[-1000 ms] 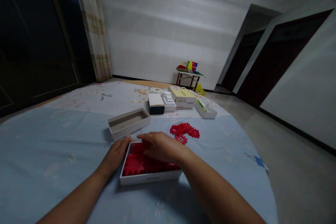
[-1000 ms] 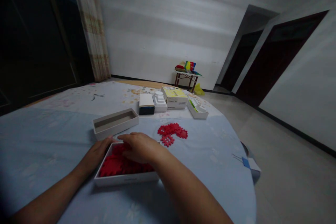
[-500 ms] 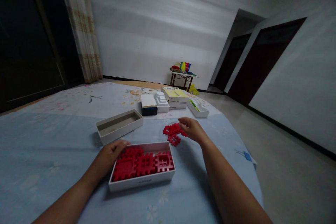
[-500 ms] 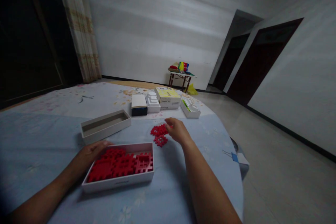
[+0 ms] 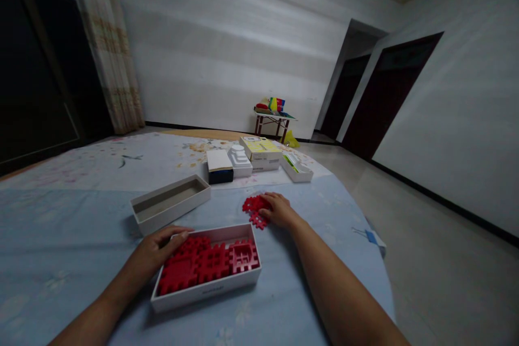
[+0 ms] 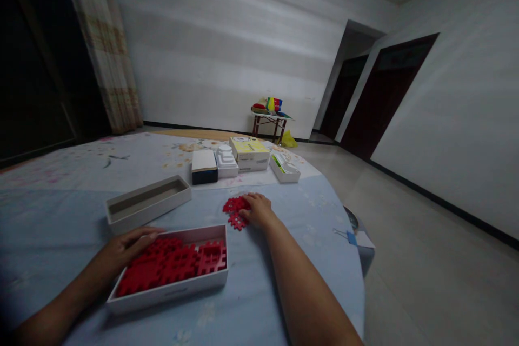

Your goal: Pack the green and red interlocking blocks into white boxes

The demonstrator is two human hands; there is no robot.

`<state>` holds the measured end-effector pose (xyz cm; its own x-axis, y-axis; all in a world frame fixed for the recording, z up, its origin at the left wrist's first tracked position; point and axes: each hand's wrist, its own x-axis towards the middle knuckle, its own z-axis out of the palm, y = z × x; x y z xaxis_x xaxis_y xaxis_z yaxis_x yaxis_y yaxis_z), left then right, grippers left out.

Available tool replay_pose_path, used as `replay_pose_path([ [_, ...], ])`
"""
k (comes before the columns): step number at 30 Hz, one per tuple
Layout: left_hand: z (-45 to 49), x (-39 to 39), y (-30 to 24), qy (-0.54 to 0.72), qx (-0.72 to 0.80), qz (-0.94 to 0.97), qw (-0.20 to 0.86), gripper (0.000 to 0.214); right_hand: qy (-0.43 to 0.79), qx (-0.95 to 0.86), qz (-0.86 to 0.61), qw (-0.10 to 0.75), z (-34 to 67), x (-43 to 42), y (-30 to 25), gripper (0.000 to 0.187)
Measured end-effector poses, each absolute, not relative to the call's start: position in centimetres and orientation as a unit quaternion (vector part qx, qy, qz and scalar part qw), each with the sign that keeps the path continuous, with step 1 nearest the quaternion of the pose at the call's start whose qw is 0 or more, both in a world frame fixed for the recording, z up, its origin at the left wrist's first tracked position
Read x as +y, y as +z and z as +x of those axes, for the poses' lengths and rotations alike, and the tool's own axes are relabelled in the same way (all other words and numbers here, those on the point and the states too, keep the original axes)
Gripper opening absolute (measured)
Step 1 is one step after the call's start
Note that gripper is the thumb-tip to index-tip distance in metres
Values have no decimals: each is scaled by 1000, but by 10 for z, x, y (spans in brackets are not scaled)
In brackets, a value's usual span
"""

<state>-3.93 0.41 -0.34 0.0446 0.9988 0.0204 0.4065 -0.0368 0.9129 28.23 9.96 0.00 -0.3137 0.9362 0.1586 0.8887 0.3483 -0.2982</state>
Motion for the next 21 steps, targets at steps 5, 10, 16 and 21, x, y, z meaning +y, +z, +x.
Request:
replay_pose_path([
  [5, -38, 3, 0, 385, 587, 612, 364, 45, 64, -813, -568, 112, 288, 93, 19, 33],
  [10, -38, 3, -2, 392, 574, 607, 386, 46, 127, -807, -562, 133, 307, 87, 41, 22],
  [16, -38, 3, -1, 395, 571, 614, 376, 45, 55, -760, -550, 342, 293, 89, 38, 22],
  [21, -37, 1, 1, 401, 567, 607, 387, 44, 57, -808, -512, 285, 263, 92, 16, 22],
])
